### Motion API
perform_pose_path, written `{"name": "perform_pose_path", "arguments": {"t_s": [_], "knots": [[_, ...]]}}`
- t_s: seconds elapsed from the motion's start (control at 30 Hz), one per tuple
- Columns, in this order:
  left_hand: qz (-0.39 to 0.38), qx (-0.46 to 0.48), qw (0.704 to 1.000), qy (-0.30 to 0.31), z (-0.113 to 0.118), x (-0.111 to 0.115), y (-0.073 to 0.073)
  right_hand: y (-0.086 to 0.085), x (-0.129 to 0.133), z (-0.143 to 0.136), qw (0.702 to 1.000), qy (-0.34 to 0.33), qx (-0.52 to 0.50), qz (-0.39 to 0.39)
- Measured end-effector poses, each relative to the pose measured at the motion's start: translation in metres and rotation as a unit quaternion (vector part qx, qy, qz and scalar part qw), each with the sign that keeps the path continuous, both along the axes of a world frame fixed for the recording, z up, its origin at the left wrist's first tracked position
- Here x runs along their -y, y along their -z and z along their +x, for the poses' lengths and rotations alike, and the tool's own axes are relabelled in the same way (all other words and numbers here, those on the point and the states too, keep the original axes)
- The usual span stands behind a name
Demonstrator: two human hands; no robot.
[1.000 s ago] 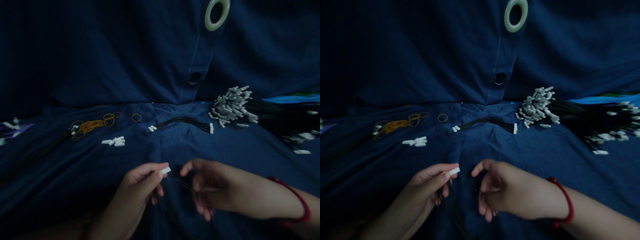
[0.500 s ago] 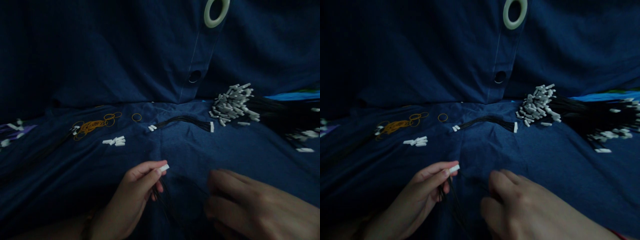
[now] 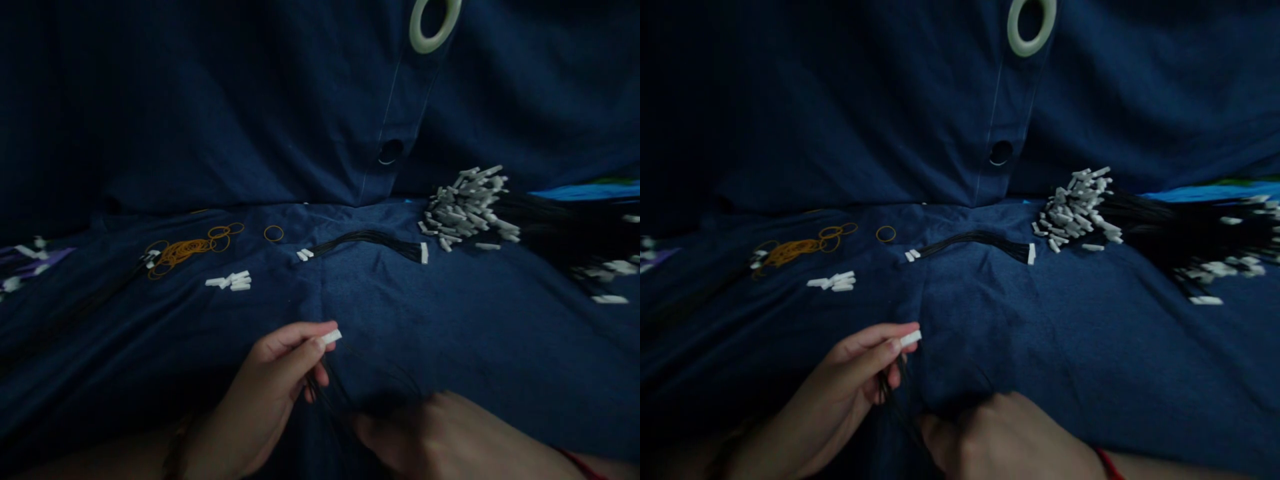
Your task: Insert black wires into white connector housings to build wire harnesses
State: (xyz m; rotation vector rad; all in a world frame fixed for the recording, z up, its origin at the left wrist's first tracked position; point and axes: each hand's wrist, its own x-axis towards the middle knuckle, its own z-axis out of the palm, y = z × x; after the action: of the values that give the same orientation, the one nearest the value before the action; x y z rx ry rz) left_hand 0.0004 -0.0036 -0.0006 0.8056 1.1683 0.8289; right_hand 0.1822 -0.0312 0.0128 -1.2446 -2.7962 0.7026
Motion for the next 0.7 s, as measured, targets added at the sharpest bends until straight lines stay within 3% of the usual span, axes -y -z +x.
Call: {"name": "perform_pose_path", "arguments": {"t_s": [0.13,0.23,0.33,0.57,0.7], "knots": [[-0.002,0.040,0.999,0.004,-0.002,0.001,0.001,-0.010,-0.011,-0.005,0.992,0.086,-0.077,-0.053],[-0.007,0.057,0.998,0.015,-0.002,0.001,0.002,-0.011,-0.021,-0.006,0.959,0.079,-0.220,-0.160],[-0.017,0.076,0.997,0.019,-0.001,0.001,0.001,-0.002,-0.025,-0.009,0.923,0.075,-0.309,-0.217],[-0.014,0.090,0.996,0.015,0.000,0.002,0.000,0.018,-0.023,-0.013,0.874,0.149,-0.360,-0.289],[-0.013,0.085,0.996,0.018,0.001,0.001,-0.001,0.018,-0.022,-0.013,0.889,0.171,-0.341,-0.254]]}}
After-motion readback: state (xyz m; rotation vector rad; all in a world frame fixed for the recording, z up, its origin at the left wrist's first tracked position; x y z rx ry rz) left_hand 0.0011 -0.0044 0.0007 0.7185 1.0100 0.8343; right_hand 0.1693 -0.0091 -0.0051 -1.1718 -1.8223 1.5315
